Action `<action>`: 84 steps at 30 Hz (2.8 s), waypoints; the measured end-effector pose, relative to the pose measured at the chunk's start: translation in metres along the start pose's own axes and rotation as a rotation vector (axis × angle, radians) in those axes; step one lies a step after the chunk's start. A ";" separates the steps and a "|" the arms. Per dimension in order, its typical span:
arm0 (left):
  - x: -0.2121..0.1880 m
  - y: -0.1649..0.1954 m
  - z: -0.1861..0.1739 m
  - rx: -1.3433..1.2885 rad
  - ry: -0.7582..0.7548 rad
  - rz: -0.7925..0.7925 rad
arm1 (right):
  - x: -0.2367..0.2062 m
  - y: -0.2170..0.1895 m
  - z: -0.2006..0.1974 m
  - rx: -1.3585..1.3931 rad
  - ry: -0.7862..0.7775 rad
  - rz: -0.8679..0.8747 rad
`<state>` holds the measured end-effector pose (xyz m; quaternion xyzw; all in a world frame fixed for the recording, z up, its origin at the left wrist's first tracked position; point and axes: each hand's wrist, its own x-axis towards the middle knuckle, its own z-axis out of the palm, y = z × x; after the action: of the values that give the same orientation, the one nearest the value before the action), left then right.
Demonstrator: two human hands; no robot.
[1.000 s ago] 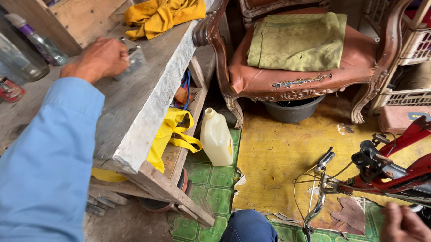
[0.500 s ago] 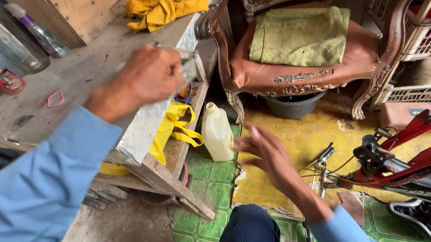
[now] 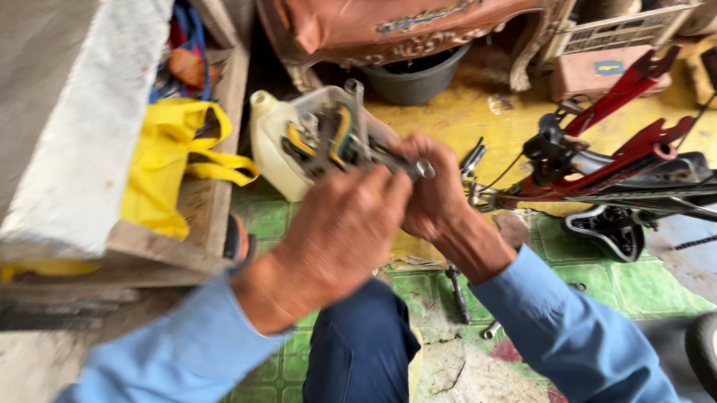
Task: The person repairs a small folding bicycle lying on the floor. They work by hand on the red rear frame section near the brake and chain area, then lift a small wheel, position it against the frame, and thread and tighten components at the wheel hub by hand.
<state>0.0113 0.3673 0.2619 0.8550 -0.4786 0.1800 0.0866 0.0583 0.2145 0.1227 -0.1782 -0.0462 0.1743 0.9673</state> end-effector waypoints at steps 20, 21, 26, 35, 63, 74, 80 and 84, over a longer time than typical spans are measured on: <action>-0.072 -0.033 0.360 -1.606 -0.583 -1.042 | -0.167 0.074 -0.268 -0.117 0.387 0.001; -0.073 -0.022 0.375 -1.584 -0.530 -0.975 | -0.172 0.077 -0.273 -0.114 0.378 0.004; -0.086 0.004 0.411 -1.627 -0.198 -0.949 | -0.171 0.087 -0.307 -0.412 0.406 0.049; -0.099 -0.038 0.427 -1.419 -0.028 -1.144 | -0.132 0.099 -0.334 -0.588 0.556 0.220; -0.120 -0.062 0.440 -0.598 -0.132 -0.827 | -0.080 0.156 -0.331 -2.131 0.766 0.086; -0.118 -0.046 0.411 -0.443 -0.135 -0.481 | -0.086 0.164 -0.324 -2.105 0.669 -0.059; -0.118 -0.024 0.410 -0.451 -0.165 -0.533 | -0.110 0.146 -0.297 -1.736 0.314 -0.389; -0.114 -0.005 0.411 -0.467 -0.176 -0.549 | -0.128 0.120 -0.270 -1.448 0.411 -0.404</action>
<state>0.0537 0.3280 -0.1612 0.9208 -0.2653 -0.0382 0.2832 -0.0592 0.1853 -0.1758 -0.7821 0.0002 -0.1155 0.6123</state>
